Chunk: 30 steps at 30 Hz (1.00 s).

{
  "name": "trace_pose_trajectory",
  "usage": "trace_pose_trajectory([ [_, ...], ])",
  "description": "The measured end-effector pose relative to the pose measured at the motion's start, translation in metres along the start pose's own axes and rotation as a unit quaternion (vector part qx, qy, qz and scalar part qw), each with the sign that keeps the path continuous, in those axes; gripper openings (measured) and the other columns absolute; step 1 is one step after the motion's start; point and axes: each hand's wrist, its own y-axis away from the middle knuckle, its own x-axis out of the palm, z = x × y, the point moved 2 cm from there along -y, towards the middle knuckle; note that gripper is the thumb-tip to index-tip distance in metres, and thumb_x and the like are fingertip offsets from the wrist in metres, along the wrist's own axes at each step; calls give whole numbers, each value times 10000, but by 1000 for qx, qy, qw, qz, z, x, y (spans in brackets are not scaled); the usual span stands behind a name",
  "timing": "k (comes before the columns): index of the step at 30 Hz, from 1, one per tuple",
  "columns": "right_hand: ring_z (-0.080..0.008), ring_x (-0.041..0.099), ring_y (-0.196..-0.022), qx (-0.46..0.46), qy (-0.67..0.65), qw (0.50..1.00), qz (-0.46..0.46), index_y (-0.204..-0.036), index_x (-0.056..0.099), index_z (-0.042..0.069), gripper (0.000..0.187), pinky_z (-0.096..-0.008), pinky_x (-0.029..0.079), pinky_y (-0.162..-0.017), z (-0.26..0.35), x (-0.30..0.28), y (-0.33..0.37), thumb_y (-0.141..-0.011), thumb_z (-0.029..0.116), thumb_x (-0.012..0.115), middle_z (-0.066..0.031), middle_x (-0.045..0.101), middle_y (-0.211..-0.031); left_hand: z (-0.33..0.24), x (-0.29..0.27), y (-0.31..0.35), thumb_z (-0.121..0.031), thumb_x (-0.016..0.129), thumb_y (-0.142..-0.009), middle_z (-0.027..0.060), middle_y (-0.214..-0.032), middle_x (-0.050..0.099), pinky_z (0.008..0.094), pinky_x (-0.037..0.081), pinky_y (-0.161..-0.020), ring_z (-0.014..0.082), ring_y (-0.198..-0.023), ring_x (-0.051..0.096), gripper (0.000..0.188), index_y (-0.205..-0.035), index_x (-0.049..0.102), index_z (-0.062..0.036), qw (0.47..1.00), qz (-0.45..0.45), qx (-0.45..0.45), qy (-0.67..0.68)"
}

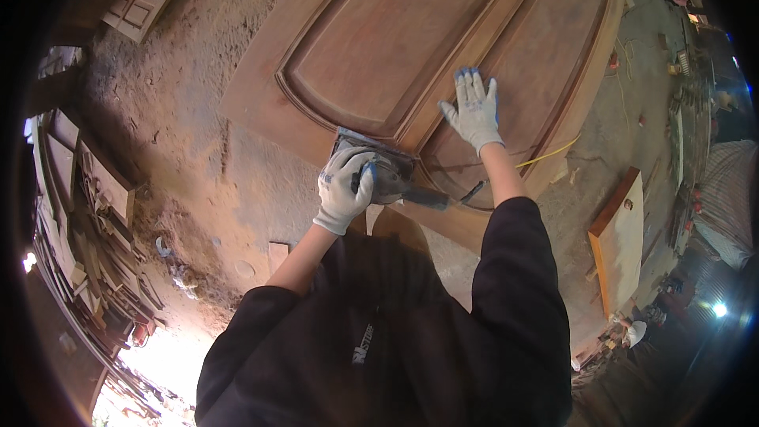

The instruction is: The person applies a dark stain to a wooden door using a cloth, then uses an electric sander to smooth the surface. The person moves around the door to cover different areas and continues sanding until the end of the clip.

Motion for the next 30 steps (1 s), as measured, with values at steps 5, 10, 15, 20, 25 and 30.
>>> trace_pose_trajectory([
  [5, -283, 291, -1491, -117, -80, 989, 42, -1546, 332, 70, 736, -521, 154, -1220, 22, -25, 60, -985, 526, 472, -124, 338, -1603, -4, 6, -5, -166, 622, -832, 158, -1008, 700, 426, 536, -853, 363, -942, 661, 241, -999, 720, -23, 1000, 11, 14, 7],
  [10, -310, 431, -1398, -54, -491, 854, 162, -1459, 466, 84, 628, -416, 344, -1153, 36, -67, 107, -928, 375, 632, -170, 529, -1439, -11, 14, -7, -161, 611, -826, 150, -988, 706, 421, 539, -843, 364, -912, 667, 231, -977, 723, -26, 1000, 9, 23, -2],
  [15, -406, 559, -1241, 11, -497, 867, 41, -1485, 416, 114, 821, -461, 464, -1036, 78, -95, 160, -804, 421, 757, -215, 633, -1285, -18, 45, -17, -178, 573, -847, 143, -964, 712, 420, 541, -828, 366, -896, 670, 227, -947, 722, -40, 996, 35, 78, 36],
  [20, -432, 606, -1161, 97, -535, 828, 138, -1491, 393, 87, 900, -480, 509, -970, 46, -85, 119, -743, 373, 802, -244, 656, -1235, -19, 74, -56, -260, 574, -897, 170, -1145, 661, 449, 487, -950, 375, -1084, 613, 295, -1104, 697, -90, 995, 70, 69, 14],
  [25, -367, 647, -1152, 153, -569, 808, 31, -1399, 507, 30, 748, -425, 528, -952, -4, -57, 76, -726, 214, 776, -238, 673, -1223, 43, 47, -45, -305, 603, -890, 222, -1360, 513, 553, 300, -1130, 433, -1289, 443, 419, -1280, 606, -151, 954, -139, -71, -257],
  [30, -203, 697, -799, 211, -642, 737, -1, -1202, 620, -61, 552, -341, 573, -695, -64, -45, 1, -700, 106, 776, -145, 715, -980, 137, 23, 3, -320, 558, -973, 258, -1493, 355, 551, 373, -1076, 456, -1308, 406, 618, -1472, 363, -14, 822, -334, -343, -307],
])
